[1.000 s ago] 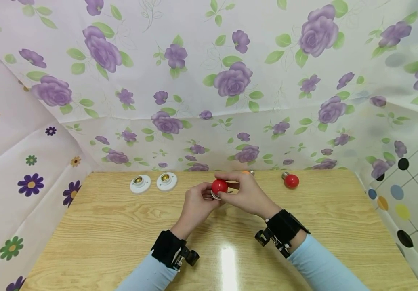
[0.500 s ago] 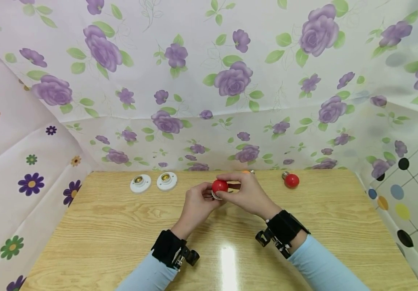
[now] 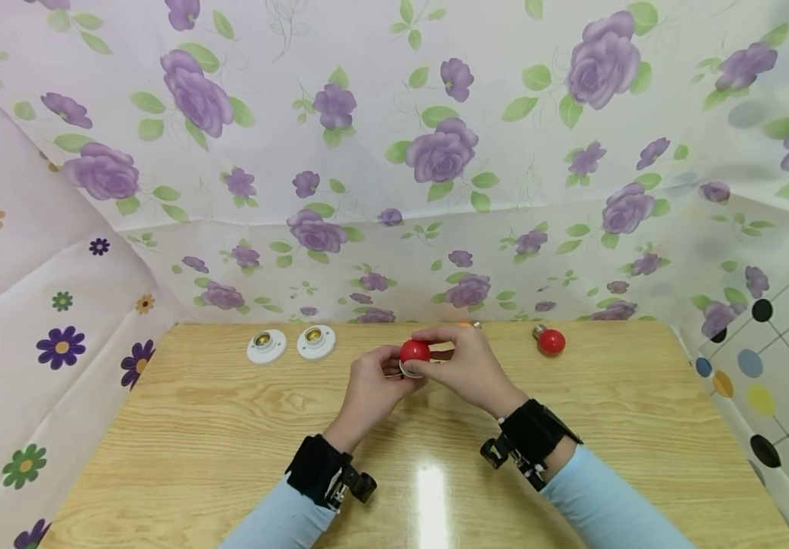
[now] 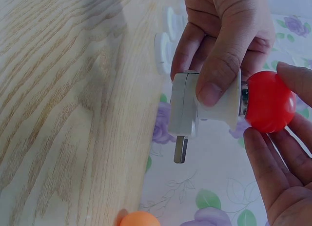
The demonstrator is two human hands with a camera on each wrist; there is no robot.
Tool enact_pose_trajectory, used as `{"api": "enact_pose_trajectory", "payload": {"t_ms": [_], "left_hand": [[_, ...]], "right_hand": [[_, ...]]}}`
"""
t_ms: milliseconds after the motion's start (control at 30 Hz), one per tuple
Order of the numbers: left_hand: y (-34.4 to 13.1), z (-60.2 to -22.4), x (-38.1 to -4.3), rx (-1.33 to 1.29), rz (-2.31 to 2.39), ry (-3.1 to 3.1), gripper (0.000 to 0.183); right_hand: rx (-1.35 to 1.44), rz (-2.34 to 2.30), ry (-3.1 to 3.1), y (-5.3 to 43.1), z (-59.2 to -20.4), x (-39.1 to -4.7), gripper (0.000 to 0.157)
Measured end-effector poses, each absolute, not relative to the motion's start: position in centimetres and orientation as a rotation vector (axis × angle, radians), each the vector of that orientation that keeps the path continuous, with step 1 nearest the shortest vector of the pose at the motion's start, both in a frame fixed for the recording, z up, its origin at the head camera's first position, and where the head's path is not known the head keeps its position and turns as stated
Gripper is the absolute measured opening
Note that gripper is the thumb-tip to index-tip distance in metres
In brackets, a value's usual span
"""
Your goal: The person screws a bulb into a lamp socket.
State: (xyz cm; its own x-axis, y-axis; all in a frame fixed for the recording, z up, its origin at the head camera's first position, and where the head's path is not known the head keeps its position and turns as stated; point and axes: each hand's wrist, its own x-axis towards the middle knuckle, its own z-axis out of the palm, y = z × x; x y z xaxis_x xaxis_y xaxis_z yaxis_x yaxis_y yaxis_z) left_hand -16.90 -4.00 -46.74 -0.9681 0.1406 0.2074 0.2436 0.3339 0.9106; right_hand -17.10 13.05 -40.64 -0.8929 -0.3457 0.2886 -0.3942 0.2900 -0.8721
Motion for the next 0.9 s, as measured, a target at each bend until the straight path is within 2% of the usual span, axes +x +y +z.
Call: {"api": "enact_pose_trajectory", "payload": {"t_ms": [267, 433, 600, 900], "left_hand": [[-4.1, -46.8, -17.0, -0.351, -1.726, -2.494, 0.033], [-4.1, -46.9, -17.1, -0.361, -1.724, -2.490, 0.034], [-4.0, -46.9, -17.1, -0.358, -1.715, -2.494, 0.032], [-3.9, -46.9, -17.1, -0.383, -1.724, -2.474, 0.032]], "right_hand": [[0.735, 1.714, -2.485, 13.9, -42.1, -18.3, 0.044], [0.849, 1.651, -2.464, 14.6, -42.3, -19.1, 0.045], [0.945, 1.638, -2.501, 14.5, -41.7, -18.9, 0.046], [0.952, 1.662, -2.512, 13.5, -39.1, -17.2, 0.043]]}}
